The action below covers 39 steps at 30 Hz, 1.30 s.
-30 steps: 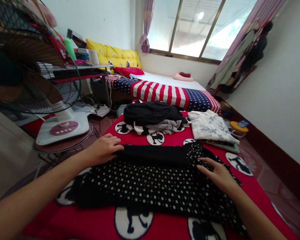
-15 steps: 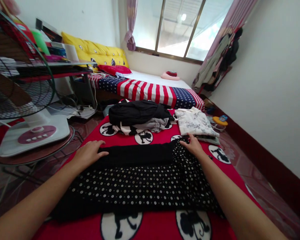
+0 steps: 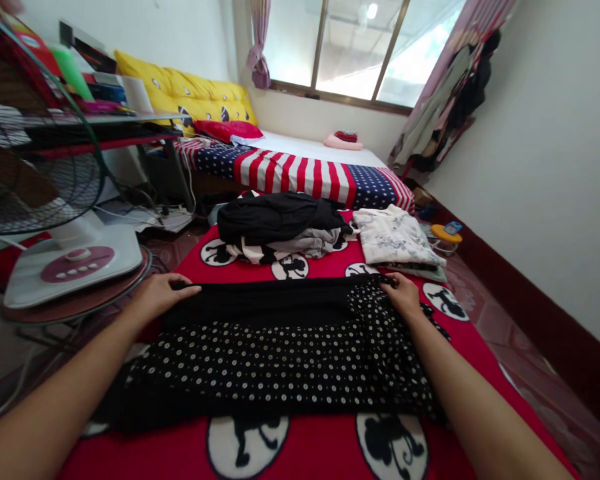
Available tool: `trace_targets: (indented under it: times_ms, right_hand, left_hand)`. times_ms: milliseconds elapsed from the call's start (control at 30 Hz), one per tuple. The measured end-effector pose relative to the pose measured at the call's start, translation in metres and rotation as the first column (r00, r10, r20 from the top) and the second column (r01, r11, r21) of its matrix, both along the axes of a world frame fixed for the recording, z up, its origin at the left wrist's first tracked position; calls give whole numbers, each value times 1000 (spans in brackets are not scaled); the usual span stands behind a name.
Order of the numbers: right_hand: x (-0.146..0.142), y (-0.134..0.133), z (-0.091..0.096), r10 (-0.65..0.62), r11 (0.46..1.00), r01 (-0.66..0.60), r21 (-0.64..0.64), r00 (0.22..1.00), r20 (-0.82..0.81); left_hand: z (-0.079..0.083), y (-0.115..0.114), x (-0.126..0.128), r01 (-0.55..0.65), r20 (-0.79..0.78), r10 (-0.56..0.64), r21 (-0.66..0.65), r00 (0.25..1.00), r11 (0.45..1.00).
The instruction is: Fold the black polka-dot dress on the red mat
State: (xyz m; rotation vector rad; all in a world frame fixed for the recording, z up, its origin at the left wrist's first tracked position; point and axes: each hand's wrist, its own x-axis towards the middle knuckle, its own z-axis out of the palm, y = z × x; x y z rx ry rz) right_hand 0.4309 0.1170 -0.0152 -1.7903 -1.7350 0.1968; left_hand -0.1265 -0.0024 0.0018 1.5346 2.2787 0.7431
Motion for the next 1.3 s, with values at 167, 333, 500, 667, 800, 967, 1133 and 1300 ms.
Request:
trace_targets:
  times_ms: [167,333,500,667,800,967,1133,1300]
  right_hand:
    - [2,-1,-6,-6,999,3,48,998,63]
    - [4,3,-16,-28,999,24,27,987,158]
    - [6,7,-13,-7,999,15,-37,977,214]
    - [-34,15,36,4,982,85,-171,886,464]
    - [-121,2,74,139,983,-182,19,811,569]
    - [-246,-35,53,626,764,-641,-64,715,312]
    - [-312,-43,22,733,676,-733,-73,659,167]
    - [-327,-31,14,618,782,-615,104,787,7]
  left_hand:
    - [13,-10,-19,-192,415,61,282,908,940]
    - [15,-25,-15,-71,387,-30,244,922,967]
    - [8,-54,12,-2,-24,5,129,1000,992]
    - [6,-75,38,-30,-72,39,124,997,992]
    - [1,-76,42,-49,-66,63,200,996,979]
    - [-6,-75,40,-110,-64,120,140,991,984]
    - [-15,-75,39,-148,36,144,181,989,972]
    - [-18,-79,44,-191,118,167,230,979,954]
